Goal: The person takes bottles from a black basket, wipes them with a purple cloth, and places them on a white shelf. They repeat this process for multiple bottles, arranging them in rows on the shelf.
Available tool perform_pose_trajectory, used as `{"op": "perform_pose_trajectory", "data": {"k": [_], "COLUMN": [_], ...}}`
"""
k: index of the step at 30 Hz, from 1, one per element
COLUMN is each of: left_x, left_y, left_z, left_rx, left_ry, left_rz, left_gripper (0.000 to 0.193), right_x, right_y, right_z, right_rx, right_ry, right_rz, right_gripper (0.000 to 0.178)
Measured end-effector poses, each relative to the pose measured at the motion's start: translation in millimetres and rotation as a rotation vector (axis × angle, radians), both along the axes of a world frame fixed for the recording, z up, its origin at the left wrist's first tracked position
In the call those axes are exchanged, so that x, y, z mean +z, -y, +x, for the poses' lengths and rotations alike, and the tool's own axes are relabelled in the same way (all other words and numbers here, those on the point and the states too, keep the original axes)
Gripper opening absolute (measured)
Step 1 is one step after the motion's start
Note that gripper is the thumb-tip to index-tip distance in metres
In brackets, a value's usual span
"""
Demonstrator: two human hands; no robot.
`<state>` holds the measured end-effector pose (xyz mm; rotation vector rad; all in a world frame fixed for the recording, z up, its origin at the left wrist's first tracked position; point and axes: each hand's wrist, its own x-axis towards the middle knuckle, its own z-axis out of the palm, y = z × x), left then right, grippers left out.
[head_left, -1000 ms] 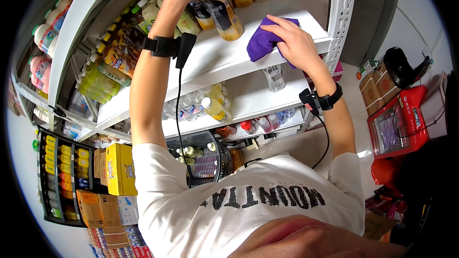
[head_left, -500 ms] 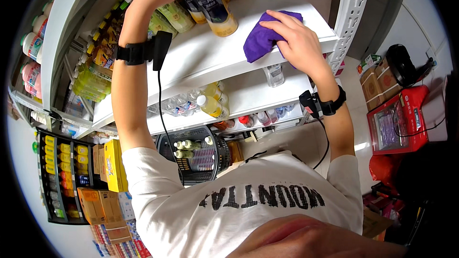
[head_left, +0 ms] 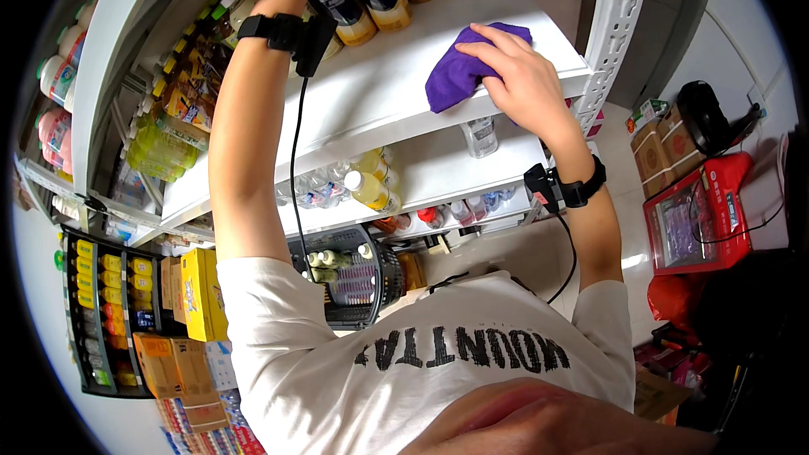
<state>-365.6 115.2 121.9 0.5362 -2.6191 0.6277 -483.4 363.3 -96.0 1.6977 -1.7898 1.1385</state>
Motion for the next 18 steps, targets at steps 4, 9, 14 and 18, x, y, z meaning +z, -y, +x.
{"op": "perform_pose_trajectory", "data": {"k": [4, 9, 14, 18], "left_x": [-15.5, -27.0, -74.9, -101.5], "left_y": [-2.1, -57.0, -47.5, -34.5], "left_z": [6.5, 123.2, 181.3, 241.1], "left_rx": [0.042, -0.041, -0.012, -0.044], "left_ry": [-0.071, -0.153, -0.133, -0.198], "left_rz": [-0.228, -0.22, -0.037, 0.076], "left_gripper": [0.087, 0.071, 0.048, 0.038], "right_x": [0.1, 13.1, 18.9, 22.5], "right_y": [0.7, 8.3, -1.5, 6.1], "right_z": [0.6, 8.6, -9.6, -11.7], "right_rx": [-0.017, 0.111, 0.083, 0.147], "right_ry": [-0.005, -0.063, -0.057, -0.062], "right_rz": [0.032, 0.16, 0.337, 0.347], "right_gripper": [0.04, 0.044, 0.046, 0.045]}}
